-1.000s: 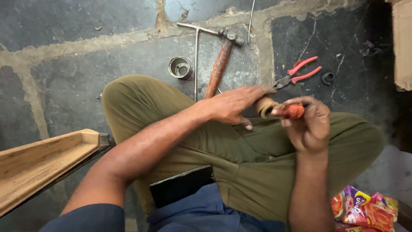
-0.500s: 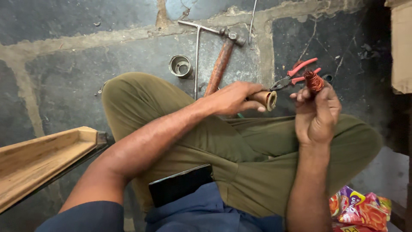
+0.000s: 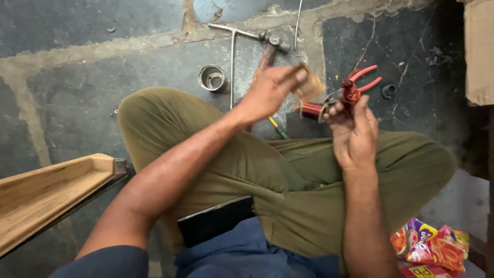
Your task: The person sits on the floor and winds red insulated wire around a cylindrical core to form a coil. They use pliers to cut the wire and a screwdriver to adjust the winding. The person also uses a hammer to tap the coil and secures it with tape.
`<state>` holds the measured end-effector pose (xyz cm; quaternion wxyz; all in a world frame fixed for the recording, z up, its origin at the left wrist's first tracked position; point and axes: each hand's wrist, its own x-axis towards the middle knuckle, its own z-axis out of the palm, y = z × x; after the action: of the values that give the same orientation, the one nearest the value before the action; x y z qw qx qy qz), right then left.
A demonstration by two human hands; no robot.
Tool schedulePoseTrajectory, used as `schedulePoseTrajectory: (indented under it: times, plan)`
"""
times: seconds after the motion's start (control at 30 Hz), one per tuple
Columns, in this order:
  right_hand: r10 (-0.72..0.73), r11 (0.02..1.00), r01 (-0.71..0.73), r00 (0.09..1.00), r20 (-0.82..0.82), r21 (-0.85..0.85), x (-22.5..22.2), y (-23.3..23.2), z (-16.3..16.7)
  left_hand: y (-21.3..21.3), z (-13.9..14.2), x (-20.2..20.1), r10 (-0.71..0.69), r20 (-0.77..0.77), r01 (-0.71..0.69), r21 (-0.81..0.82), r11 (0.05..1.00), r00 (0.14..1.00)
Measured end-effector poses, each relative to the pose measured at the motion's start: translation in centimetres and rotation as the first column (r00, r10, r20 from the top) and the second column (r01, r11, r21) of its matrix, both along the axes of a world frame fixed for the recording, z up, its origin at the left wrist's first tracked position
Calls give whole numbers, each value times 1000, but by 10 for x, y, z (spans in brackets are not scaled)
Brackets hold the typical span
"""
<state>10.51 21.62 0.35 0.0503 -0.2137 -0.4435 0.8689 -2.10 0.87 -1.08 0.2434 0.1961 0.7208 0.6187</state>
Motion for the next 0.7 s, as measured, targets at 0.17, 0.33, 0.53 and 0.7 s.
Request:
schedulePoseTrajectory:
  times: [0.17, 0.33, 0.53, 0.7]
  plan:
    - [14, 998, -10, 998, -65, 61, -2, -3, -2, -14, 7, -10, 214, -35, -217, -118, 969, 976]
    - [114, 956, -75, 986, -124, 283, 3, -13, 1, -18, -1, 8, -133, -610, -191, -435, 880, 781]
    - [266, 937, -180, 922, -280, 300, 12, -18, 13, -2, -12, 26, -380, -606, 238, -304, 923, 699]
    - [161, 968, -69, 911, -381, 243, 9, -13, 19, -1, -11, 27, -471, -420, 349, -335, 875, 776]
